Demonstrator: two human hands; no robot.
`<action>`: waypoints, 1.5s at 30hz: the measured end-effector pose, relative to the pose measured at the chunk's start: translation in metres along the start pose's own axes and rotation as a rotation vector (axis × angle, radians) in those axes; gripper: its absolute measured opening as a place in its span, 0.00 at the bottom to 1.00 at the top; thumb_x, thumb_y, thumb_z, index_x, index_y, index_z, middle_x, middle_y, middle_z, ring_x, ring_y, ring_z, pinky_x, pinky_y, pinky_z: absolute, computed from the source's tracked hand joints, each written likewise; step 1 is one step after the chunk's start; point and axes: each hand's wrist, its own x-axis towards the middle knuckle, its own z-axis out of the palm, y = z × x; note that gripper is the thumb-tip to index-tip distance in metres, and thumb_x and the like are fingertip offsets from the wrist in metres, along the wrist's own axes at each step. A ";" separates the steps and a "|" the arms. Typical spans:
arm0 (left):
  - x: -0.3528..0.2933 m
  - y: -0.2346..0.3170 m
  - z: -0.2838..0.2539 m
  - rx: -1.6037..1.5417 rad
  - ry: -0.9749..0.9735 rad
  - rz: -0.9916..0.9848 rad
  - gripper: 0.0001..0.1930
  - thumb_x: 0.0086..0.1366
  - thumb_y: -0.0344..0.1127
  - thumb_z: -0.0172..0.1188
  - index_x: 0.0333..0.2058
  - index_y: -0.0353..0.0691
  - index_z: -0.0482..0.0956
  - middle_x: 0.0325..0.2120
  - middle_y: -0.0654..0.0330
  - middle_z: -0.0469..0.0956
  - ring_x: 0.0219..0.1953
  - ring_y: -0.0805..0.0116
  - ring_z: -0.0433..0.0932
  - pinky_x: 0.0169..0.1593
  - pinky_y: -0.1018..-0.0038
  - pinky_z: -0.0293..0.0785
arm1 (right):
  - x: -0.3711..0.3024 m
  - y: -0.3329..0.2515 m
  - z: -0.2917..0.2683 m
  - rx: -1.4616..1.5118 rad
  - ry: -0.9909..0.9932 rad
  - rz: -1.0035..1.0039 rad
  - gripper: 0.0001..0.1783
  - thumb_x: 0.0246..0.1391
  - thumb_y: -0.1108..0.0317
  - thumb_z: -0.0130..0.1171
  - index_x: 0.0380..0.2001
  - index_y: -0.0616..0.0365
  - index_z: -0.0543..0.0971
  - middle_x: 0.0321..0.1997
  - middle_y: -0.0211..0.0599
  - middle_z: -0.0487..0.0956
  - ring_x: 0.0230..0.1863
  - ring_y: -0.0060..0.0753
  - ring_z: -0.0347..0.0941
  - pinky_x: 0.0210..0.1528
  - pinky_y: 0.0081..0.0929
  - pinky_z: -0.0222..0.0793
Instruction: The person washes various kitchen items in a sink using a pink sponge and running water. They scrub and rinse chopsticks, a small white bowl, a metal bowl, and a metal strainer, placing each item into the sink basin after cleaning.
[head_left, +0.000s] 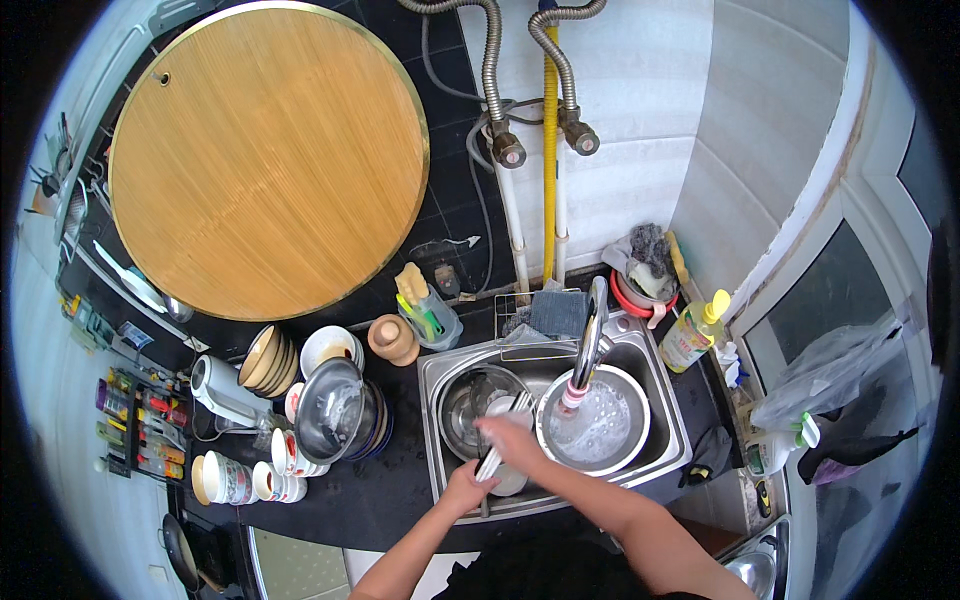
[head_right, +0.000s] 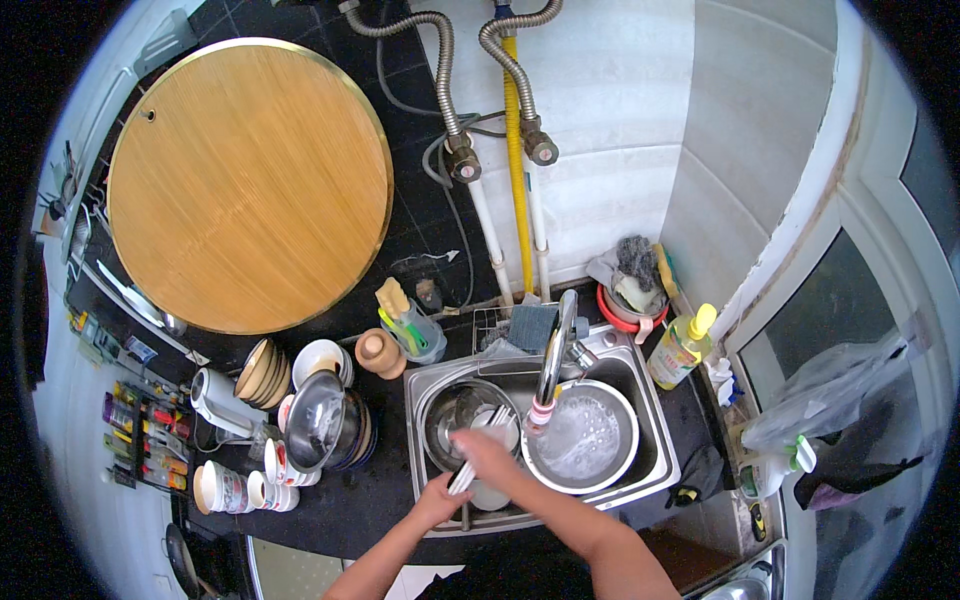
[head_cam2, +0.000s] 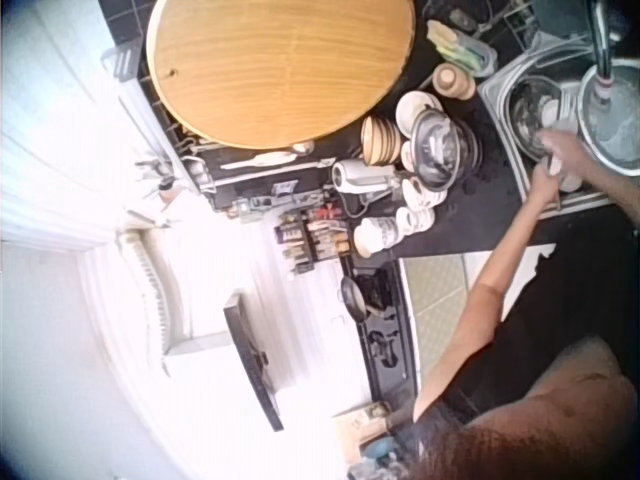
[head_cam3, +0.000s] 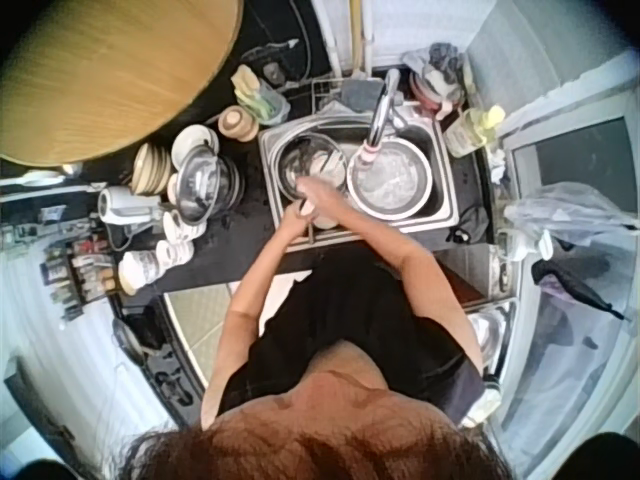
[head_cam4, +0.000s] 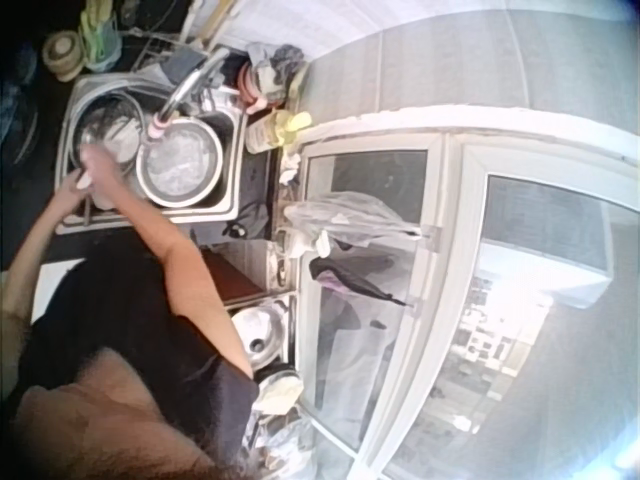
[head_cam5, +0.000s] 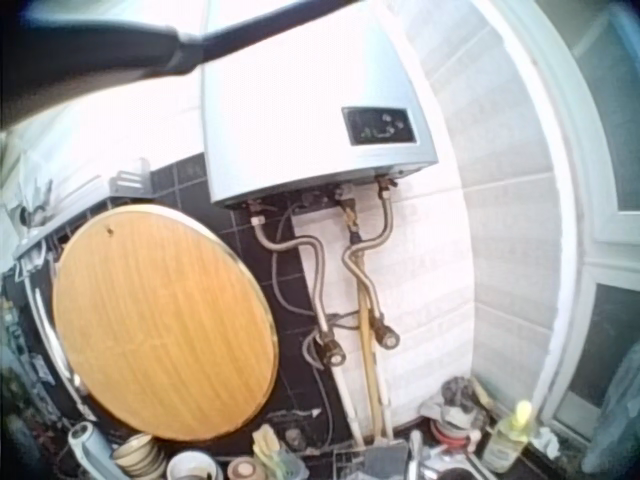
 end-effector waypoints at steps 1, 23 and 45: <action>0.005 -0.014 0.001 0.013 0.044 0.126 0.16 0.50 0.33 0.62 0.38 0.35 0.72 0.27 0.55 0.76 0.29 0.68 0.74 0.37 0.73 0.70 | -0.005 -0.010 0.007 0.018 -0.056 -0.061 0.15 0.48 0.72 0.50 0.42 0.59 0.72 0.42 0.47 0.74 0.46 0.47 0.69 0.49 0.34 0.63; -0.016 -0.004 -0.001 -0.268 -0.185 -0.130 0.12 0.57 0.36 0.59 0.35 0.39 0.69 0.14 0.67 0.64 0.10 0.82 0.57 0.12 0.82 0.50 | -0.006 0.092 -0.008 0.537 0.563 0.642 0.18 0.54 0.53 0.47 0.40 0.53 0.68 0.39 0.41 0.73 0.40 0.40 0.70 0.45 0.37 0.66; -0.025 0.005 0.022 0.567 0.002 0.081 0.16 0.58 0.40 0.52 0.31 0.29 0.67 0.24 0.38 0.73 0.31 0.41 0.73 0.34 0.54 0.68 | -0.020 0.082 0.031 0.860 0.864 1.164 0.07 0.49 0.66 0.54 0.25 0.56 0.70 0.16 0.32 0.66 0.15 0.28 0.64 0.18 0.26 0.63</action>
